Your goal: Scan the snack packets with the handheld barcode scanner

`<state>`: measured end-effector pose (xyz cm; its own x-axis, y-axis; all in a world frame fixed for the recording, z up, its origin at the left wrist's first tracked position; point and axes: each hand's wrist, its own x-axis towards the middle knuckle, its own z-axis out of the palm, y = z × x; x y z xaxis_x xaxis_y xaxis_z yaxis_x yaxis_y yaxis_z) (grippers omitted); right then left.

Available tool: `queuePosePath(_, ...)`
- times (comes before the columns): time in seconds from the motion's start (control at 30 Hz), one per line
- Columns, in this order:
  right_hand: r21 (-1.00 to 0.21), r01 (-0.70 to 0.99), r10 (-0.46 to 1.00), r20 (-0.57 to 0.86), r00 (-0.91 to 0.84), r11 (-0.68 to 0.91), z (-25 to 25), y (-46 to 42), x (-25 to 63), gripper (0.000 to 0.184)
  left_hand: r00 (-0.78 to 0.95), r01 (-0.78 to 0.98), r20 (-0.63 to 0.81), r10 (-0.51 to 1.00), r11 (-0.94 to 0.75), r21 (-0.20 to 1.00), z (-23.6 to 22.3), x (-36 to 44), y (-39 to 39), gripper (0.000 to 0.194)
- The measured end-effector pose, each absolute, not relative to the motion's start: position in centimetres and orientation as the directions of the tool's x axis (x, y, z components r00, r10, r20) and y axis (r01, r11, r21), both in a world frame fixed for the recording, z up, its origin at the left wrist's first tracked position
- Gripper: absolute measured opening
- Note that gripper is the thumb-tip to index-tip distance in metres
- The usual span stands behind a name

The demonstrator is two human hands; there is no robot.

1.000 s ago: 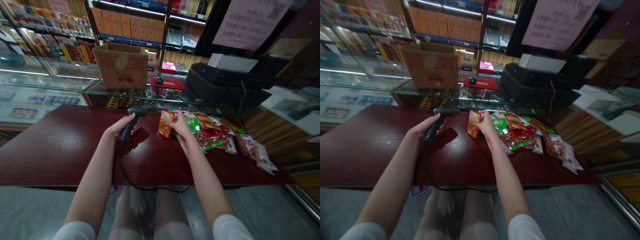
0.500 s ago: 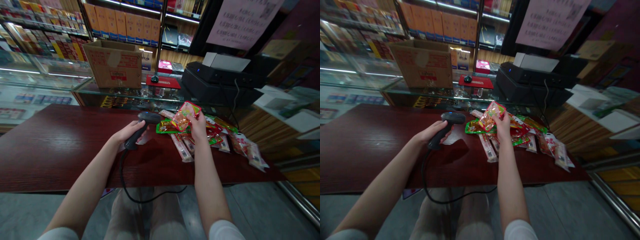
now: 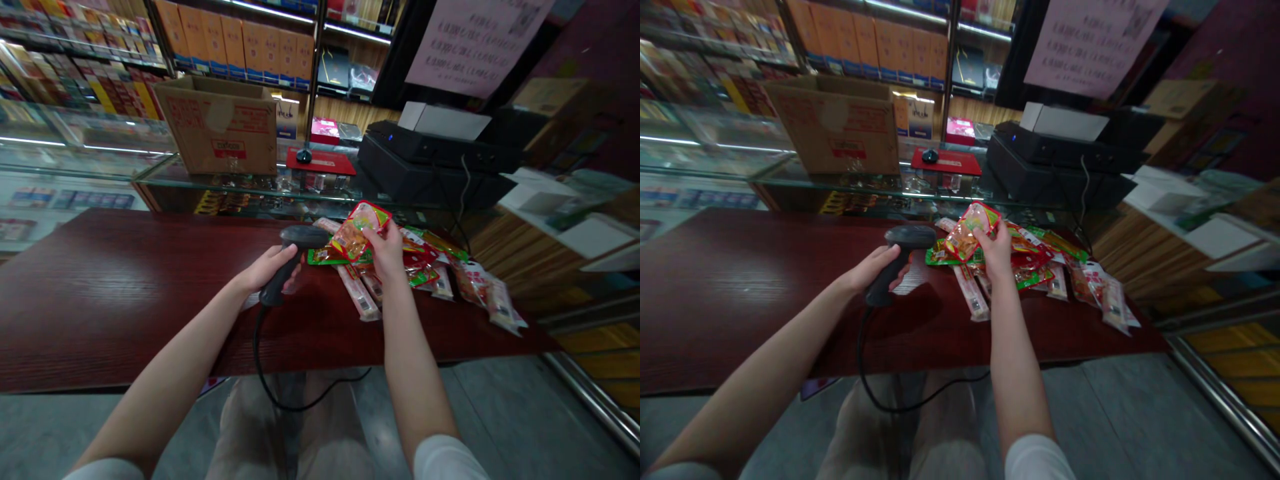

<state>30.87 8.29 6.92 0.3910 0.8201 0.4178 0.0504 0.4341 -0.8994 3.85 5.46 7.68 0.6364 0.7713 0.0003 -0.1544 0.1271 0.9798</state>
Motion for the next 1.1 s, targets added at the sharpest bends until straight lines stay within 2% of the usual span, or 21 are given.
queuePosePath(0.13, -0.846, 0.209, 0.757, 0.532, 0.379, 0.490, 7.8, 7.6, 31.4, 0.050, 0.598, -0.178, -0.001, 0.801, 0.134, 0.975, 8.0, 3.6, 5.5, 0.061)
queuePosePath(0.23, -0.793, 0.413, 0.702, 0.597, 0.388, 0.447, 9.0, 6.7, 32.9, 0.063, 0.555, -0.191, 0.001, 0.832, 0.126, 0.974, 8.2, 3.4, 5.6, 0.062)
queuePosePath(0.43, -0.650, 0.751, 0.703, 0.588, 0.400, 0.117, 10.2, 6.8, 38.4, 0.057, 0.535, -0.206, -0.010, 0.845, 0.142, 0.968, 8.4, 3.3, 5.8, 0.062)
queuePosePath(0.6, -0.522, 0.838, 0.726, 0.513, 0.458, -0.159, 9.6, 6.7, 40.2, 0.045, 0.545, -0.181, -0.043, 0.837, 0.167, 0.969, 8.4, 3.4, 5.5, 0.065)
queuePosePath(0.67, -0.495, 0.840, 0.708, 0.510, 0.489, -0.223, 9.7, 5.8, 39.8, 0.042, 0.543, -0.169, -0.048, 0.838, 0.166, 0.971, 8.4, 3.5, 5.5, 0.064)
queuePosePath(0.73, -0.498, 0.849, 0.687, 0.554, 0.469, -0.178, 10.0, 4.6, 39.0, 0.037, 0.530, -0.159, -0.051, 0.846, 0.159, 0.974, 8.2, 3.6, 5.6, 0.063)
queuePosePath(0.8, -0.512, 0.858, 0.671, 0.627, 0.397, -0.029, 10.3, 3.3, 37.6, 0.030, 0.502, -0.164, -0.054, 0.863, 0.157, 0.974, 7.9, 3.6, 5.7, 0.061)
queuePosePath(0.9, -0.607, 0.757, 0.709, 0.643, 0.288, 0.242, 9.9, 1.5, 34.0, 0.019, 0.463, -0.182, -0.076, 0.883, 0.178, 0.967, 7.3, 3.8, 5.8, 0.051)
queuePosePath(0.97, -0.774, 0.533, 0.822, 0.522, 0.230, 0.342, 9.0, 0.9, 30.7, 0.016, 0.437, -0.180, -0.086, 0.895, 0.181, 0.967, 6.8, 4.0, 5.8, 0.045)
queuePosePath(1.0, -0.859, 0.393, 0.884, 0.425, 0.194, 0.327, 8.4, 0.8, 29.0, 0.017, 0.418, -0.175, -0.083, 0.905, 0.170, 0.970, 6.6, 4.2, 5.7, 0.043)
queuePosePath(1.07, -0.978, 0.107, 0.975, 0.193, 0.109, 0.181, 7.1, 0.8, 25.8, 0.023, 0.365, -0.164, -0.053, 0.930, 0.121, 0.979, 6.2, 4.5, 5.6, 0.041)
queuePosePath(1.1, -0.989, 0.062, 0.989, 0.139, 0.057, 0.135, 6.5, 1.0, 24.4, 0.027, 0.344, -0.154, -0.032, 0.938, 0.090, 0.984, 5.9, 4.8, 5.5, 0.041)
